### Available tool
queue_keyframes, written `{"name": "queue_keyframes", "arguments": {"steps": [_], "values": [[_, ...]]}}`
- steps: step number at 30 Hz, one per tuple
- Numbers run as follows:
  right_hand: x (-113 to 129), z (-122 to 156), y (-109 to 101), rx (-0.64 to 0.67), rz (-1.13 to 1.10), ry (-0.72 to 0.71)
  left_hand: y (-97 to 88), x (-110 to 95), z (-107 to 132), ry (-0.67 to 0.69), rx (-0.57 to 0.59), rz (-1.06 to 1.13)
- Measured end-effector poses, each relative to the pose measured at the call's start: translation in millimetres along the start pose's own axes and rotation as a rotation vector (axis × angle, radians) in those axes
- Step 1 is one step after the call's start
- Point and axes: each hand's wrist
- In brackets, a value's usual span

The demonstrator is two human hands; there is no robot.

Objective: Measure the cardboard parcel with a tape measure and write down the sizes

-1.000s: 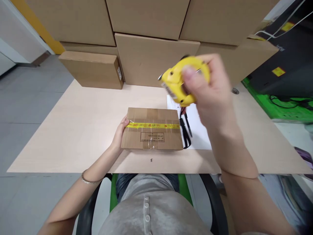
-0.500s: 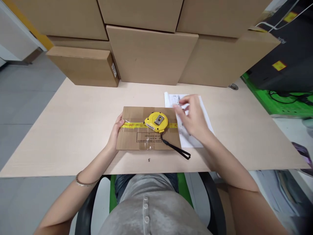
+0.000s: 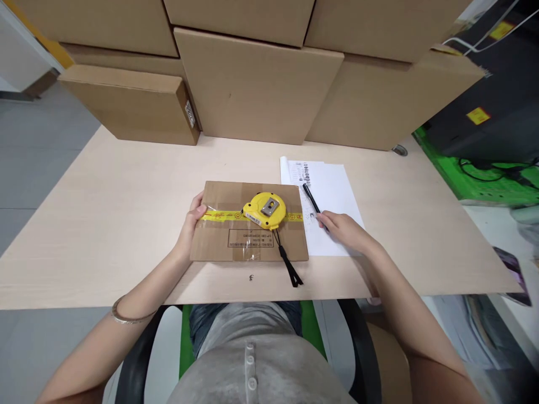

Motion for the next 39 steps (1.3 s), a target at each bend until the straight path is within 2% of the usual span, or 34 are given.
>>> {"name": "queue_keyframes", "arguments": {"steps": [2, 5, 11, 15, 24, 30, 39], "values": [[-6, -3, -3, 0.048, -0.161, -0.034, -0.6, 0, 0, 0.014, 0.002, -0.025], [-14, -6, 3, 0.063, -0.364, -0.059, -1.0, -2, 1, 0.024, 0.010, -0.052], [-19, -5, 22, 0.016, -0.550, -0.094, -0.8, -6, 4, -0.007, 0.007, -0.050], [-21, -4, 23, -0.020, -0.590, -0.081, 0.7, -9, 6, -0.020, 0.011, -0.053], [-25, -4, 22, 0.009, -0.597, -0.060, 1.7, -13, 7, -0.014, 0.016, -0.062], [-28, -5, 22, 0.017, -0.602, -0.048, 2.1, -15, 8, -0.056, -0.009, -0.062], [-24, -5, 20, 0.030, -0.604, -0.032, 0.0, -16, 7, -0.057, 0.006, -0.080]]}}
Point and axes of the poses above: each hand's wrist, its own z-axis away from the middle knuckle, its own y-axis out of the palm, x = y × z, and after that the axes turned 14 degrees about -z, right-handed
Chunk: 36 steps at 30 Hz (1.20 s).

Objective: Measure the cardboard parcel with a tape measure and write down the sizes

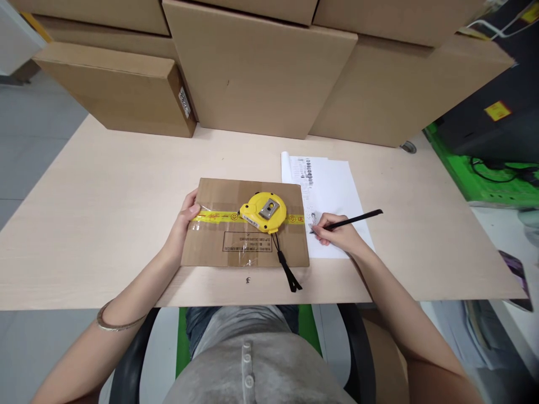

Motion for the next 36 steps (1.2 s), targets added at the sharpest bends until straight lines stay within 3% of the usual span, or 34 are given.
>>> {"name": "queue_keyframes", "arguments": {"steps": [21, 29, 36], "values": [[4, 0, -1, 0.037, 0.052, -0.001, 1.5, -2, 2, -0.003, -0.007, -0.004], [-4, 3, -3, -0.109, 0.074, -0.088, -0.4, 1, -1, -0.018, -0.020, -0.001], [-3, 4, 0, -0.120, 0.074, -0.060, 1.0, 0, 0, -0.016, -0.021, 0.010]]}}
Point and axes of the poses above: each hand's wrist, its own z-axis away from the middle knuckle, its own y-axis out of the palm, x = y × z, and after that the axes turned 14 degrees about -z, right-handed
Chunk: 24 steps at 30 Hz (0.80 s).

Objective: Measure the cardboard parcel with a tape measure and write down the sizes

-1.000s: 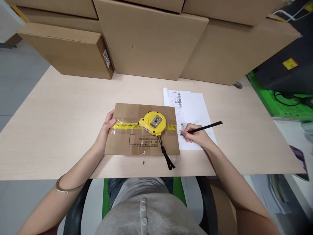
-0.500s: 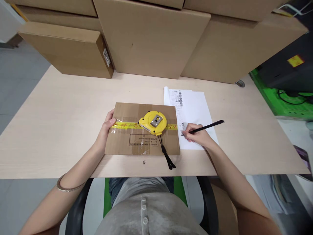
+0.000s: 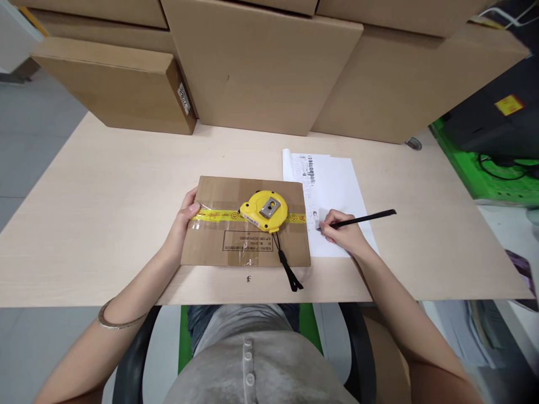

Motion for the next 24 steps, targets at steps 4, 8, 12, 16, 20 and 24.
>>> {"name": "queue_keyframes", "arguments": {"steps": [4, 8, 12, 16, 20, 24], "values": [[1.2, 0.1, 0.4, 0.008, 0.006, 0.013, -0.4, 1.0, -0.1, 0.005, 0.004, 0.007], [1.4, 0.0, 0.5, 0.006, -0.003, 0.018, -0.5, 1.3, 0.0, -0.003, 0.000, 0.005], [1.1, 0.0, 0.3, 0.006, -0.002, 0.015, 0.3, -0.4, 0.8, -0.009, -0.004, 0.006], [-0.1, -0.2, -0.1, 0.002, 0.000, 0.003, 1.0, -1.6, 1.0, -0.014, 0.002, -0.006], [-1.5, -0.6, -0.5, 0.010, 0.002, -0.001, 0.6, -0.6, 0.4, -0.010, 0.004, -0.008], [-1.5, -0.7, -1.2, 0.019, 0.007, -0.006, -1.3, 1.9, -0.4, 0.015, 0.032, -0.032]]}}
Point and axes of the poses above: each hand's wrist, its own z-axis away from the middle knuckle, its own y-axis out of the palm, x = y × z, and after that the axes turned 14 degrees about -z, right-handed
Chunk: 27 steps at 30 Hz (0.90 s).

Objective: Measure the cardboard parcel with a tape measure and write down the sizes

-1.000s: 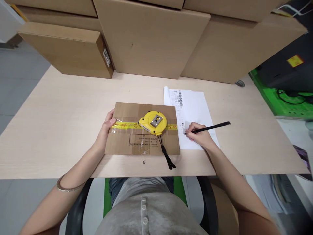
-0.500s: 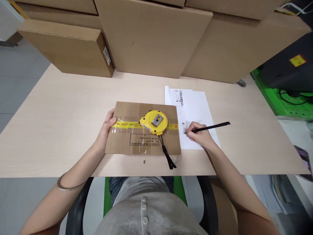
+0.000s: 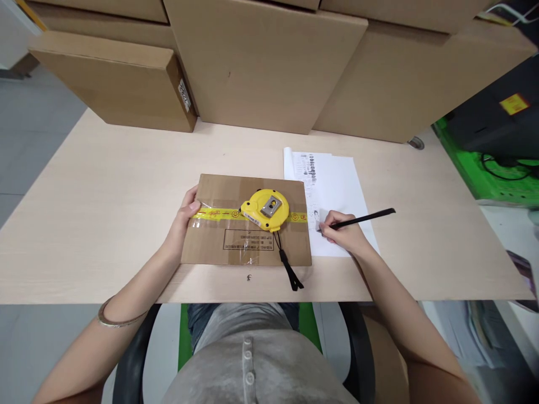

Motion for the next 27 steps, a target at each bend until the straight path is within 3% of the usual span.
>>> {"name": "queue_keyframes", "arguments": {"steps": [6, 27], "values": [[-0.8, 0.7, -1.0, 0.008, 0.004, -0.014, -2.1, 3.9, -0.9, 0.039, 0.052, -0.012], [-1.9, 2.5, -2.2, 0.057, 0.046, -0.024, 1.0, -0.2, -0.1, -0.014, 0.012, 0.044]]}}
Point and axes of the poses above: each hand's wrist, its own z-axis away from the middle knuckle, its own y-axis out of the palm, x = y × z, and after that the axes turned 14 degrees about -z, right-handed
